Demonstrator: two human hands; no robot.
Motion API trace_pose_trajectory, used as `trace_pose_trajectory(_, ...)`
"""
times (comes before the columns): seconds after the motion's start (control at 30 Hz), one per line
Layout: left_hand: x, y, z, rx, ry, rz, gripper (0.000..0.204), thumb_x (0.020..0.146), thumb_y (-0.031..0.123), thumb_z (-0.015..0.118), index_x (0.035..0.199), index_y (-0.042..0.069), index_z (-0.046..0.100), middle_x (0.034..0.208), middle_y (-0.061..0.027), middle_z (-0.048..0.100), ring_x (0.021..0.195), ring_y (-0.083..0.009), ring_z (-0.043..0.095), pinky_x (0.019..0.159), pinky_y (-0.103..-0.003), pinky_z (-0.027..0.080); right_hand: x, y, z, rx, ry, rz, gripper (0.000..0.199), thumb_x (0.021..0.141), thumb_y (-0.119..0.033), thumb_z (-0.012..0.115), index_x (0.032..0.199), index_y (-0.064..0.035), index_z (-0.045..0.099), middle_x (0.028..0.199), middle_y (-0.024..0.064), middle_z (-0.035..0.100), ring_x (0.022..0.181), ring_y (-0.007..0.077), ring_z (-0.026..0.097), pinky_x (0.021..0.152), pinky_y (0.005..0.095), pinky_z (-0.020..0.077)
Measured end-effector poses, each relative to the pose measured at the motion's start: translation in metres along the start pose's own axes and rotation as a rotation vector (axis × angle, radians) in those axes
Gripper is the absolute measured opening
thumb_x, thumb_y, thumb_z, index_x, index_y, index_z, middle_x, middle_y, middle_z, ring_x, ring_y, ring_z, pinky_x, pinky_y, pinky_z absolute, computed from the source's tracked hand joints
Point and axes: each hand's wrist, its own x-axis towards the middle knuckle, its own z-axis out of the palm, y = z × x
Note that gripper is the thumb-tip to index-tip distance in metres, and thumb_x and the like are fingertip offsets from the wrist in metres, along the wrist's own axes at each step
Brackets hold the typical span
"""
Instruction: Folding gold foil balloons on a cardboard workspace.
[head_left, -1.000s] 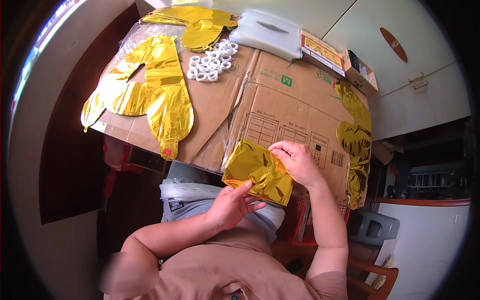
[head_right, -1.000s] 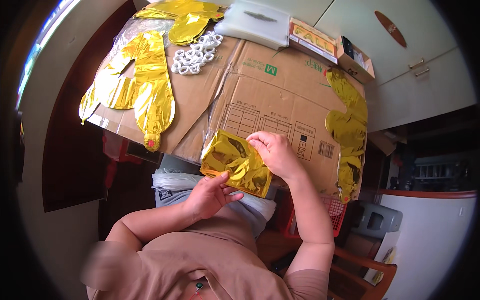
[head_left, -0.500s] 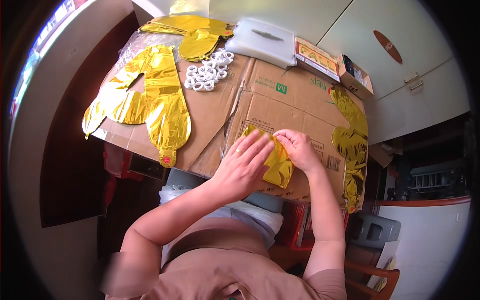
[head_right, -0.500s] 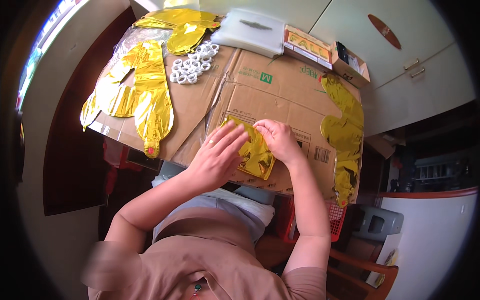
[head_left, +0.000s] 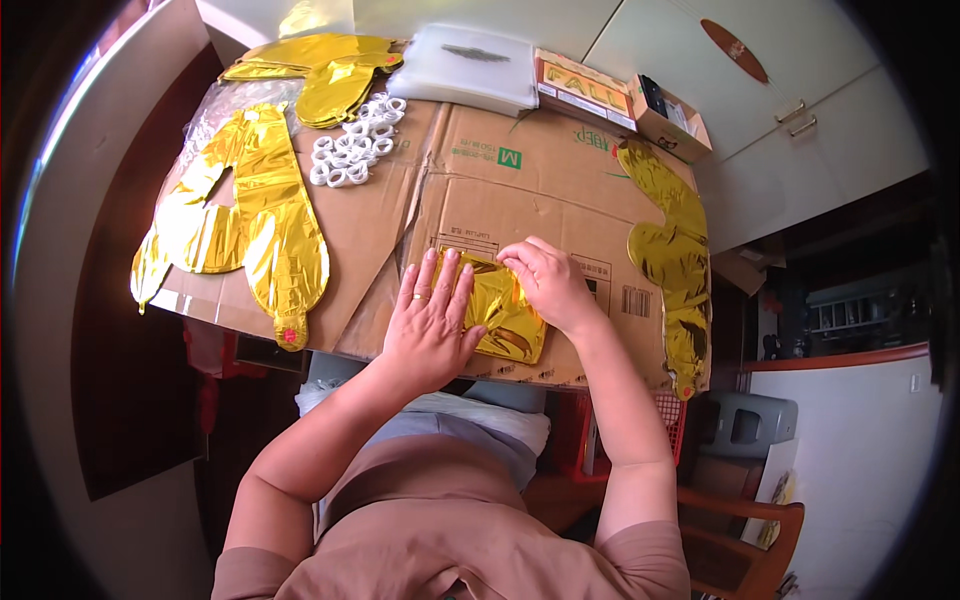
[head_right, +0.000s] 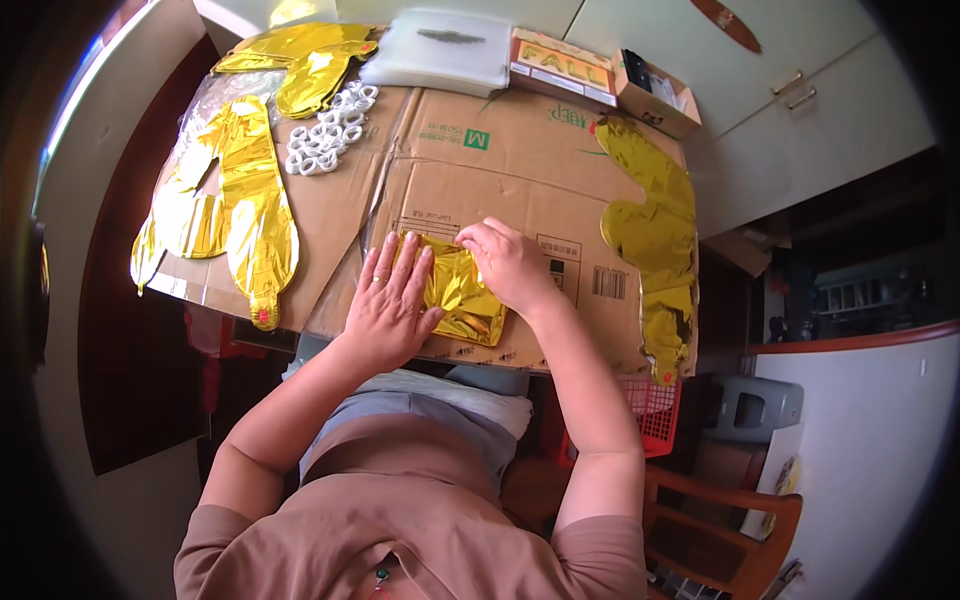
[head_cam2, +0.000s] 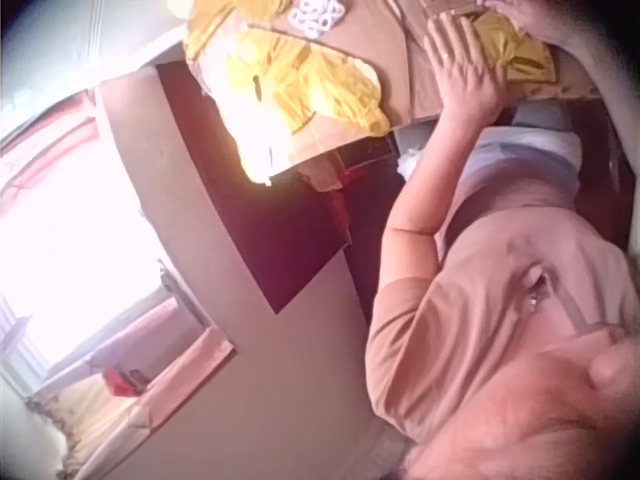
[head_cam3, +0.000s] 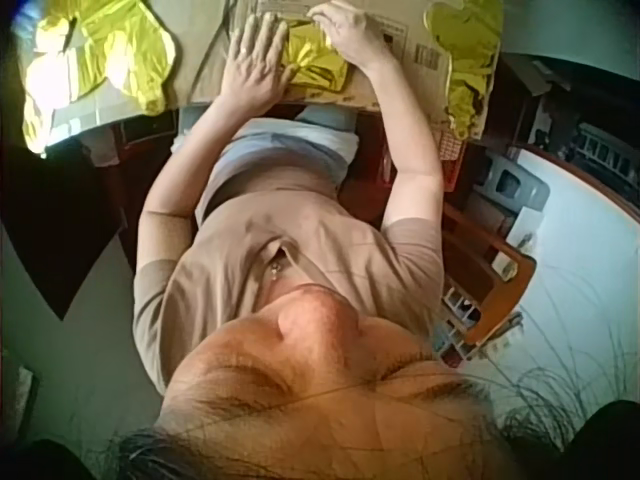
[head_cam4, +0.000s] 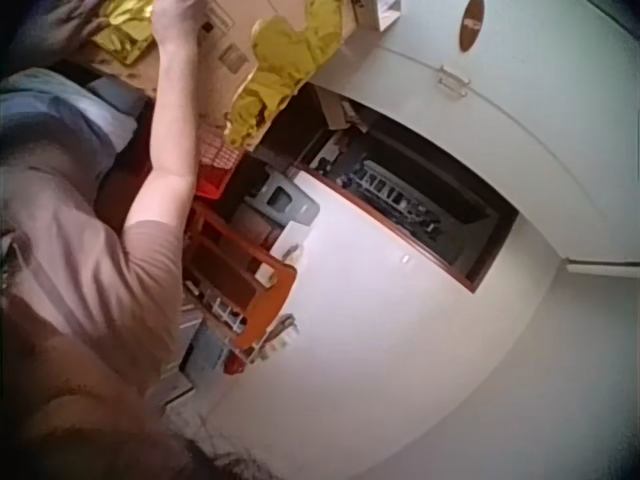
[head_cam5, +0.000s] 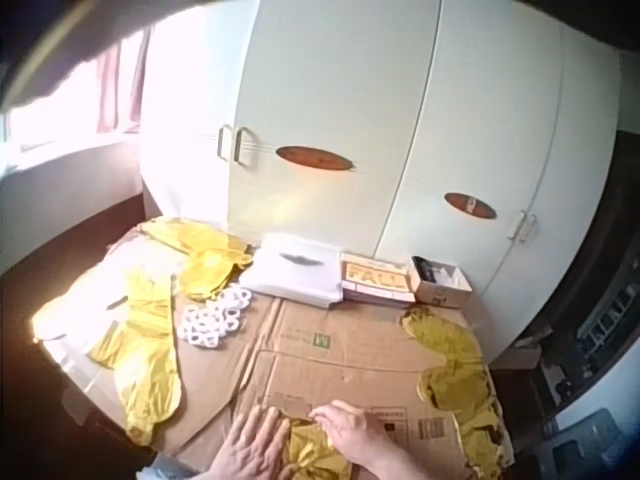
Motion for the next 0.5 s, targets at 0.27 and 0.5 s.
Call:
trace_pose_trajectory(0.27, 0.003, 0.001, 0.0, 0.037, -0.01, -0.018, 0.077, 0.091, 0.042, 0.062, 0.151, -0.001, 0.038, 0.157, -0.0235, 0.034, 0.147, -0.0412, 0.029, 0.121, -0.053, 0.017, -0.04, -0.016, -0.035, 0.066, 0.196, 0.324, 0.012, 0.095, -0.01, 0.065, 0.101, -0.0007, 0.069, 0.092, 0.0099, 0.065, 0.082, 0.0201, 0.064, 0.074, 0.0324, 0.0517)
trace_pose_trajectory(0.5, 0.024, 0.004, -0.028, 0.085, -0.043, 0.073, 0.075, 0.083, 0.037, 0.068, 0.146, 0.001, 0.046, 0.15, -0.0217, 0.043, 0.142, -0.0417, 0.036, 0.12, -0.058, 0.019, -0.092, -0.04, -0.035, 0.066, 0.214, 0.349, 0.023, 0.09, -0.007, 0.069, 0.112, -0.0017, 0.066, 0.107, 0.0133, 0.063, 0.091, 0.0289, 0.067, 0.079, 0.0363, 0.0549)
